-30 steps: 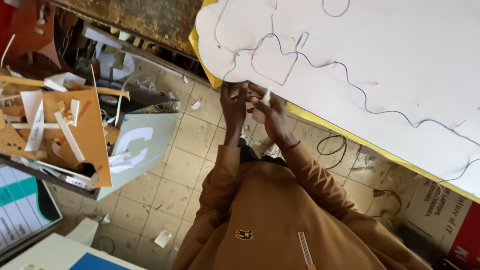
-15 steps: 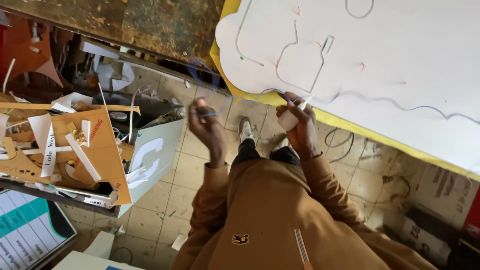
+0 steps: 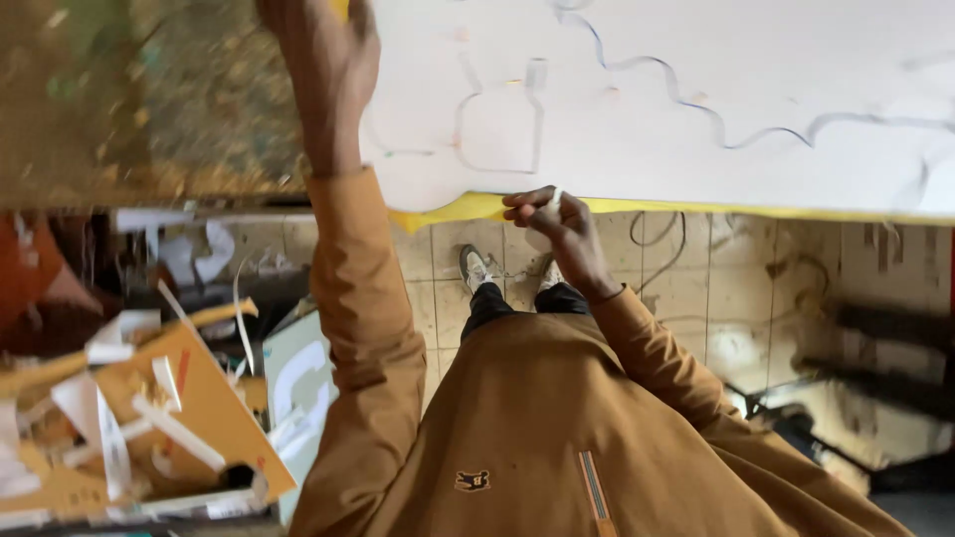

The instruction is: Soldering electrical wires onto a sign board using a soldering iron

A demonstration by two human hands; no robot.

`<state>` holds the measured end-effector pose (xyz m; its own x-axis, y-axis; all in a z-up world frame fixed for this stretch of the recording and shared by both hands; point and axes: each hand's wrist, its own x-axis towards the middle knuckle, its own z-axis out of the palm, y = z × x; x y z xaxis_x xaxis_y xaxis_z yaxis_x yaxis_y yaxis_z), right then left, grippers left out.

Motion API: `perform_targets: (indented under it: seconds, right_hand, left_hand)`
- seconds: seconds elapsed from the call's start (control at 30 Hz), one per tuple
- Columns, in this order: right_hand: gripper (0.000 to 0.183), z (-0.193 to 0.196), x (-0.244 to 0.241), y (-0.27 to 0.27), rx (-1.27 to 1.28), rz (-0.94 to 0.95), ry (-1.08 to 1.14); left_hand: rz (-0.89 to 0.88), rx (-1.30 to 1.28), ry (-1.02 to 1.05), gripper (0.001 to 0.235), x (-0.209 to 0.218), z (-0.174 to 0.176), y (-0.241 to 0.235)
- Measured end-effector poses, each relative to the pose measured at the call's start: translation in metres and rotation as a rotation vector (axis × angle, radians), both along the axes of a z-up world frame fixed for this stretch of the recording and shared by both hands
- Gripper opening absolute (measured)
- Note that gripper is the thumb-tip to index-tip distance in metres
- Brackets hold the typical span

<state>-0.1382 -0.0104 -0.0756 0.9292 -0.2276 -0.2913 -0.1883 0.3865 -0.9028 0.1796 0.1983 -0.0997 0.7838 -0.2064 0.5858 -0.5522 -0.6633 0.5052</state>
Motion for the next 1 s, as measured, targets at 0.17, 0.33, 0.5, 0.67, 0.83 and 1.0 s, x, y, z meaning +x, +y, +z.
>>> perform_targets:
  seconds: [0.17,0.33,0.5,0.67,0.83,1.0]
  right_hand:
    - [0.017,-0.021,-0.017,-0.052,-0.249,-0.102,-0.252]
    - [0.021,-0.003,-0.033,-0.119,-0.398,-0.359,-0.21]
    - [0.021,-0.013,-0.071,-0.209,-0.459,-0.474,-0.18]
    - [0.023,-0.014,-0.11,-0.319,-0.413,-0.45,-0.193]
    - [0.034,-0.003,-0.118,-0.401,-0.554,-0.371,-0.197]
    - [0.029,0.006,-0.113,-0.453,-0.646,-0.357,-0.238]
  left_hand:
    - [-0.291,-0.326,0.075,0.055,-0.118,0.033,-0.115]
    - [-0.616,-0.532,0.443,0.024,-0.231,0.03,-0.21]
    - [-0.767,-0.395,0.515,0.022,-0.292,0.009,-0.298]
    - [-0.783,-0.331,0.371,0.023,-0.311,0.005,-0.393]
    - [-0.631,0.21,0.118,0.038,-0.294,-0.05,-0.456]
    - [-0.619,0.12,0.199,0.017,-0.279,-0.051,-0.444]
